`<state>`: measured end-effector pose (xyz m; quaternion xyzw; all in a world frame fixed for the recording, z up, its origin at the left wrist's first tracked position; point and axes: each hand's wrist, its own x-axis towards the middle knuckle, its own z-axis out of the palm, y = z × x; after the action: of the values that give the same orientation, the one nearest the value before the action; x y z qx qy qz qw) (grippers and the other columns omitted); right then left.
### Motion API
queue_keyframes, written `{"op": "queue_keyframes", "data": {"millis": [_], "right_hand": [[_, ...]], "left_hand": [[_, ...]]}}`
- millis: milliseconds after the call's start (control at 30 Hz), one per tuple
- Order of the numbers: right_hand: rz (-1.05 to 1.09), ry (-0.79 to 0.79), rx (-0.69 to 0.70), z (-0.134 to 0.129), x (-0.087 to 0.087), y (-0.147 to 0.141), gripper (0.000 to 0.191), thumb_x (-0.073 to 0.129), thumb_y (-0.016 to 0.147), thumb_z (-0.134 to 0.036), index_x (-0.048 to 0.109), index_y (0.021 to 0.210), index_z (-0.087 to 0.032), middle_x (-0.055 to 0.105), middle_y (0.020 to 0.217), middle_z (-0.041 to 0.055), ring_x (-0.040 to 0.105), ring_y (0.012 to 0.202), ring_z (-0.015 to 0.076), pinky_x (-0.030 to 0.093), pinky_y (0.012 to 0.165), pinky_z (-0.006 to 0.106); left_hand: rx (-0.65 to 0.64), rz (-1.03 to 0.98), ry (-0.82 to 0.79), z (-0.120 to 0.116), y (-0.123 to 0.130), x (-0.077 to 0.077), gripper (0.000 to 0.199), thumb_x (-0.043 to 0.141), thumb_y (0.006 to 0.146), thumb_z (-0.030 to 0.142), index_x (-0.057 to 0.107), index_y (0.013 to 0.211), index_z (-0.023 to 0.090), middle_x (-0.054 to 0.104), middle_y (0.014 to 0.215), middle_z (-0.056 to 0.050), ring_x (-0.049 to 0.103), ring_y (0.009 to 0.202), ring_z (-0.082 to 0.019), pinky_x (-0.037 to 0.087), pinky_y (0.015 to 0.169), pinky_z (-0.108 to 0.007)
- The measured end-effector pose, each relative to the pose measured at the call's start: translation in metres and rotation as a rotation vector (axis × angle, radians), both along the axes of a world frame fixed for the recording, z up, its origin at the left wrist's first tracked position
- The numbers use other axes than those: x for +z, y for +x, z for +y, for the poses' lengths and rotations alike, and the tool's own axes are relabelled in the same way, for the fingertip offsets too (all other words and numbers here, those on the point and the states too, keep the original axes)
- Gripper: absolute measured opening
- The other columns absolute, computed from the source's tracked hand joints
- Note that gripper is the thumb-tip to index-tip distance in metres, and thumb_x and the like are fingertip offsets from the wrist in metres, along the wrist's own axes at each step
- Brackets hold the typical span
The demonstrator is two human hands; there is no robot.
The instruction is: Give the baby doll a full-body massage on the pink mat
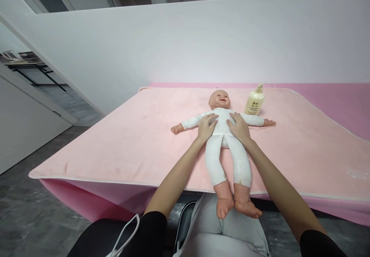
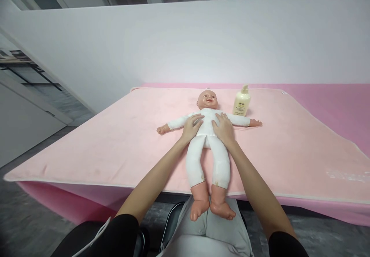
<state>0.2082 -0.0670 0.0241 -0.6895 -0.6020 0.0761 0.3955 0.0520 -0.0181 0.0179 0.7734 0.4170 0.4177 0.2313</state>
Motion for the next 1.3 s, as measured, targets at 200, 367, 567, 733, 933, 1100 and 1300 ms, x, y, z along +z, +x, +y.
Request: {"op": "queue_keyframes", "data": {"millis": [200,367,567,733,933,1100,1300], "right_hand": [[0.308,-0.05,0.607,-0.009,0.012,-0.011,0.038,0.051,0.082,-0.048,0.073,0.068,-0.021,0.073,0.082,0.0032,0.067,0.095,0.0211,0.022,0.116,0.048],[0.309,-0.086,0.648,-0.011,0.012,-0.014,0.032,0.053,0.083,-0.045,0.074,0.08,-0.022,0.073,0.091,0.0023,0.067,0.095,0.0193,0.009,0.119,0.05],[-0.007,-0.123,0.579,-0.011,0.011,-0.02,0.033,0.047,0.087,-0.031,0.064,0.116,-0.025,0.054,0.132,0.0046,0.04,0.133,0.0194,0.001,0.117,0.052],[-0.233,-0.181,0.404,-0.007,0.011,-0.023,0.044,0.041,0.091,-0.037,0.05,0.132,-0.025,0.035,0.147,0.0039,0.023,0.141,0.0207,0.002,0.116,0.054],[-0.284,-0.177,0.192,0.002,0.005,-0.018,0.05,0.038,0.092,-0.043,0.043,0.138,-0.025,0.027,0.151,0.0058,0.021,0.142,0.025,0.005,0.113,0.058],[-0.22,-0.062,-0.068,0.006,0.0,-0.009,0.06,0.035,0.091,-0.043,0.029,0.144,-0.017,0.024,0.152,0.0152,0.024,0.14,0.0286,0.013,0.11,0.06],[-0.256,-0.038,0.058,0.008,0.002,-0.006,0.052,0.028,0.092,-0.036,0.036,0.141,-0.02,0.033,0.149,0.0102,0.027,0.139,0.0226,0.011,0.113,0.054]], "left_hand": [[0.081,-0.084,0.016,0.009,-0.001,-0.009,0.029,0.043,0.085,0.009,0.069,0.092,0.02,0.07,0.108,-0.004,0.061,0.104,-0.017,0.045,0.098,-0.036],[0.113,-0.133,0.003,0.01,-0.002,-0.01,0.032,0.04,0.082,0.006,0.07,0.089,0.018,0.072,0.1,-0.004,0.064,0.097,-0.017,0.048,0.094,-0.035],[0.104,-0.139,-0.028,0.009,-0.002,-0.009,0.03,0.042,0.082,0.007,0.069,0.091,0.014,0.071,0.101,-0.006,0.064,0.098,-0.017,0.047,0.094,-0.033],[0.108,-0.117,-0.032,0.006,-0.001,-0.01,0.031,0.04,0.083,0.009,0.068,0.093,0.018,0.071,0.103,-0.004,0.063,0.1,-0.016,0.047,0.096,-0.033],[0.001,0.215,0.205,-0.005,-0.005,0.002,0.031,0.04,0.087,0.017,0.065,0.106,0.017,0.066,0.114,-0.008,0.057,0.109,-0.021,0.042,0.099,-0.038],[-0.187,0.331,0.313,-0.01,-0.006,0.01,0.036,0.037,0.091,0.025,0.059,0.12,0.021,0.06,0.127,-0.008,0.051,0.122,-0.019,0.037,0.106,-0.038],[-0.178,0.445,0.175,-0.007,-0.006,0.01,0.043,0.035,0.093,0.035,0.047,0.134,0.026,0.039,0.147,-0.007,0.032,0.138,-0.024,0.015,0.115,-0.053]]}}
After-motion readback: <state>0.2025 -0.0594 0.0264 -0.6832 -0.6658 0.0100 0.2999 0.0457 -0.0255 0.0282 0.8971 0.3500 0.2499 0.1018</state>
